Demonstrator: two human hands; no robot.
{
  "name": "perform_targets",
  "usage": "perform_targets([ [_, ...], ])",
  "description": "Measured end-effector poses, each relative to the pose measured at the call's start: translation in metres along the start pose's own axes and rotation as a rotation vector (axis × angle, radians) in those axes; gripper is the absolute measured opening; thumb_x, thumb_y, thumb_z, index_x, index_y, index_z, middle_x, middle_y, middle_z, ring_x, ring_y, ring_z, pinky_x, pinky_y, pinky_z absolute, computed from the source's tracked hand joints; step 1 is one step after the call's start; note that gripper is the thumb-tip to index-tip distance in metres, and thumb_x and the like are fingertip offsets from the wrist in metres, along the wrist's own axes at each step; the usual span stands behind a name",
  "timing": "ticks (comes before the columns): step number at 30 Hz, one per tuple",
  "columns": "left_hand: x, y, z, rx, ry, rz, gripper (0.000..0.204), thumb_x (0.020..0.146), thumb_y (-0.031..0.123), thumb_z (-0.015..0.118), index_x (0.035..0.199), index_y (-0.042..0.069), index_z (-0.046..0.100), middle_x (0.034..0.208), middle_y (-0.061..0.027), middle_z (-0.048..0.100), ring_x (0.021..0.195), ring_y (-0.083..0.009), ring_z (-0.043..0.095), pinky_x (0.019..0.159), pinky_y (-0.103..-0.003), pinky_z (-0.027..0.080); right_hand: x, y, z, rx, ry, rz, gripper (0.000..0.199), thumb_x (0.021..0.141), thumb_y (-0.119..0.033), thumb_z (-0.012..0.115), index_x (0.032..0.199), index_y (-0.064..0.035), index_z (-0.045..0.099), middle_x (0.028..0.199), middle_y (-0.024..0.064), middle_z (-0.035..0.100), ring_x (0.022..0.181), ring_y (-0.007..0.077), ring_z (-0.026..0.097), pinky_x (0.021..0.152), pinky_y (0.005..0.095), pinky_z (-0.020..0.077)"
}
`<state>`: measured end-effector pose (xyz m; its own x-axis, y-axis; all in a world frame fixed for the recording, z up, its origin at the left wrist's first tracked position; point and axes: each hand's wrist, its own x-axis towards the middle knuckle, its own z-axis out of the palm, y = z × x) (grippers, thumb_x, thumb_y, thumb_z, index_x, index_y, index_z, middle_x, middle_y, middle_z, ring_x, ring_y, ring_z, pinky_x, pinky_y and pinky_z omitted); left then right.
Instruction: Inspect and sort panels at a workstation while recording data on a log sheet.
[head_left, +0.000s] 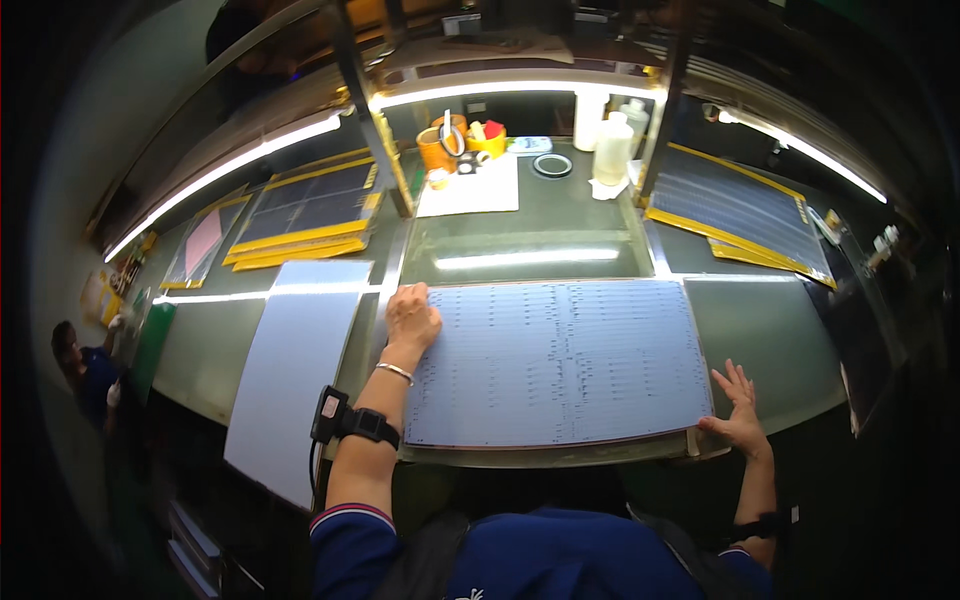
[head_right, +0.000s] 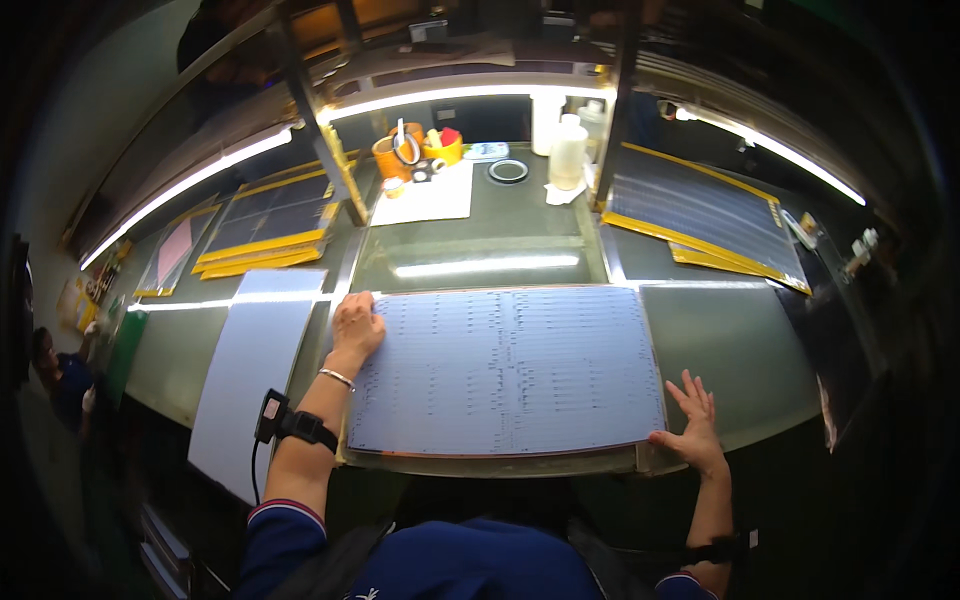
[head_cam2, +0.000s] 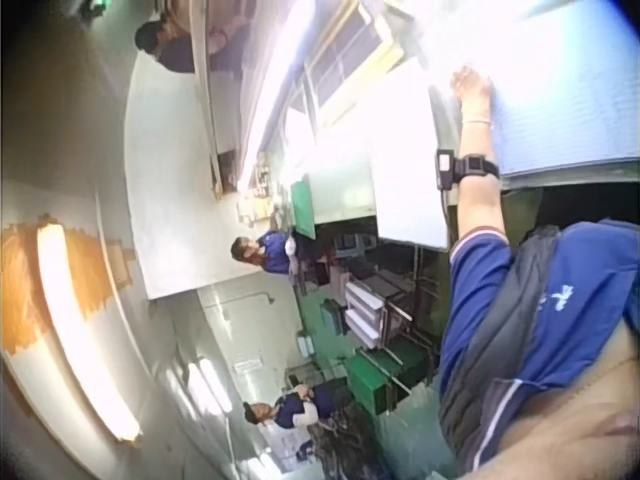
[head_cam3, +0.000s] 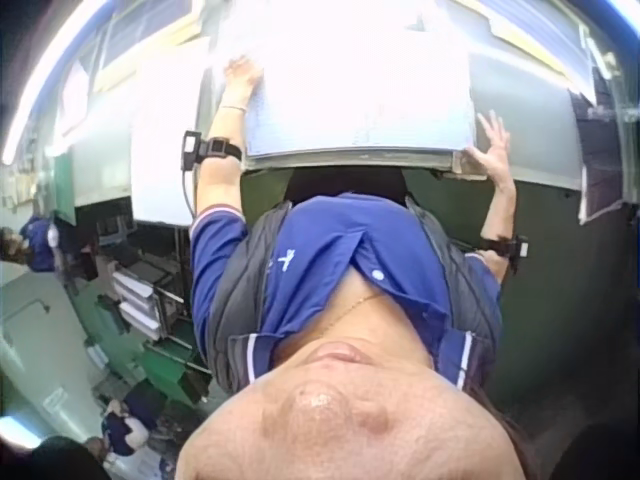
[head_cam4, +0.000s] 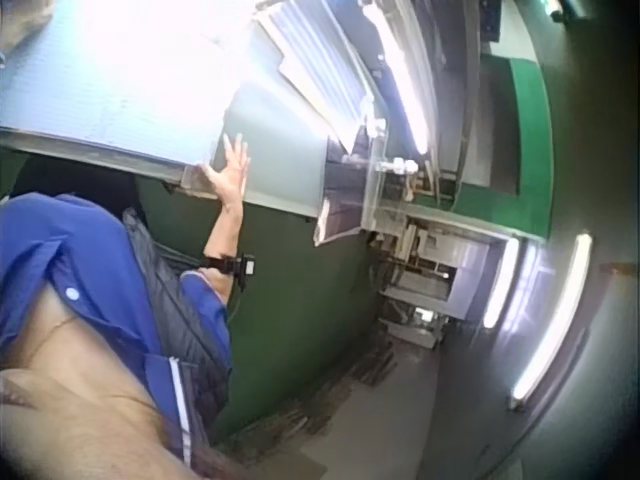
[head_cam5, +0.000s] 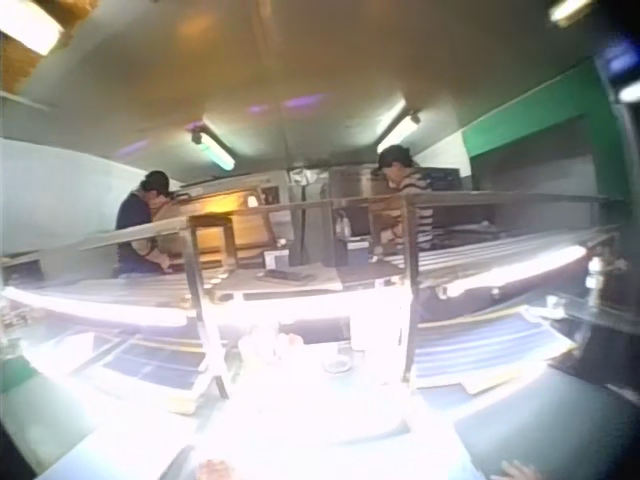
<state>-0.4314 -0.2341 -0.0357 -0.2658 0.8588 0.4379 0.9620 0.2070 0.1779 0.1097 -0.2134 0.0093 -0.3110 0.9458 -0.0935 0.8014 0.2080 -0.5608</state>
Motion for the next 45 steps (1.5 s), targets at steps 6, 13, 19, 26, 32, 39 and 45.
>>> perform_targets([
  [6,-0.021,-0.008,0.013,-0.077,0.070,0.041,0.023,0.073,0.001,0.042,0.094,-0.003,0.051,0.092,-0.0216,0.053,0.091,-0.0362,0.049,0.083,-0.043,0.041,0.011,0.005,0.008,-0.143,0.013,-0.073,0.087,0.057,-0.044,0.079,0.132,-0.0141,0.046,0.146,0.0164,0.026,0.136,0.0353,0.019,0.110,0.0496,0.0110],
  [13,-0.017,0.012,-0.002,0.041,-0.253,-0.059,0.059,0.092,0.036,0.038,0.137,-0.002,0.028,0.146,-0.0188,0.023,0.137,-0.0297,0.018,0.112,-0.040,0.013,0.016,-0.053,0.048,-0.540,-0.208,-0.319,0.080,0.085,-0.058,0.044,0.142,-0.0058,0.023,0.149,0.0166,0.015,0.139,0.0311,0.008,0.111,0.0498,0.0040],
  [19,-0.014,0.014,-0.007,0.064,-0.347,-0.108,0.074,0.091,0.051,0.035,0.141,-0.001,0.020,0.150,-0.0169,0.013,0.139,-0.0263,0.010,0.113,-0.040,0.005,0.109,-0.075,0.082,-0.452,-0.193,-0.478,0.073,0.091,-0.057,0.026,0.144,-0.0066,0.017,0.150,0.0153,0.012,0.140,0.0284,0.006,0.111,0.0482,0.0033],
  [26,-0.007,0.015,-0.015,0.070,-0.328,-0.149,0.078,0.090,0.053,0.037,0.141,-0.002,0.017,0.150,-0.0181,0.012,0.139,-0.0275,0.010,0.112,-0.040,0.006,0.177,-0.026,0.042,-0.391,0.101,-0.129,0.079,0.090,-0.061,0.024,0.142,-0.0014,0.018,0.150,0.0126,0.013,0.139,0.0289,0.011,0.112,0.0477,0.0042],
  [32,-0.052,-0.007,-0.006,-0.115,-0.272,-0.084,0.085,0.085,0.044,0.051,0.138,-0.011,0.014,0.145,-0.0277,0.015,0.137,-0.0366,0.013,0.111,-0.045,0.008,0.121,-0.003,0.066,-0.357,0.270,-0.211,0.080,0.089,-0.059,0.032,0.139,0.0020,0.023,0.148,0.0181,0.018,0.138,0.0313,0.013,0.109,0.0560,0.0062],
  [39,-0.209,0.028,-0.085,-0.086,-0.056,-0.033,0.047,0.086,0.031,0.054,0.118,-0.004,0.052,0.129,-0.0284,0.043,0.120,-0.0445,0.038,0.102,-0.050,0.028,-0.042,-0.009,0.054,-0.132,0.183,-0.147,0.074,0.089,-0.057,0.036,0.137,-0.0018,0.031,0.146,0.0191,0.021,0.136,0.0354,0.016,0.107,0.0592,0.0046],
  [45,-0.206,0.041,-0.099,0.008,-0.142,-0.008,0.051,0.086,0.032,0.053,0.121,-0.004,0.051,0.127,-0.0247,0.047,0.120,-0.0389,0.040,0.102,-0.046,0.029,-0.028,-0.017,0.055,-0.222,0.247,-0.131,0.077,0.089,-0.061,0.028,0.138,-0.0019,0.032,0.147,0.0161,0.022,0.137,0.0326,0.015,0.109,0.0554,0.0001],
])
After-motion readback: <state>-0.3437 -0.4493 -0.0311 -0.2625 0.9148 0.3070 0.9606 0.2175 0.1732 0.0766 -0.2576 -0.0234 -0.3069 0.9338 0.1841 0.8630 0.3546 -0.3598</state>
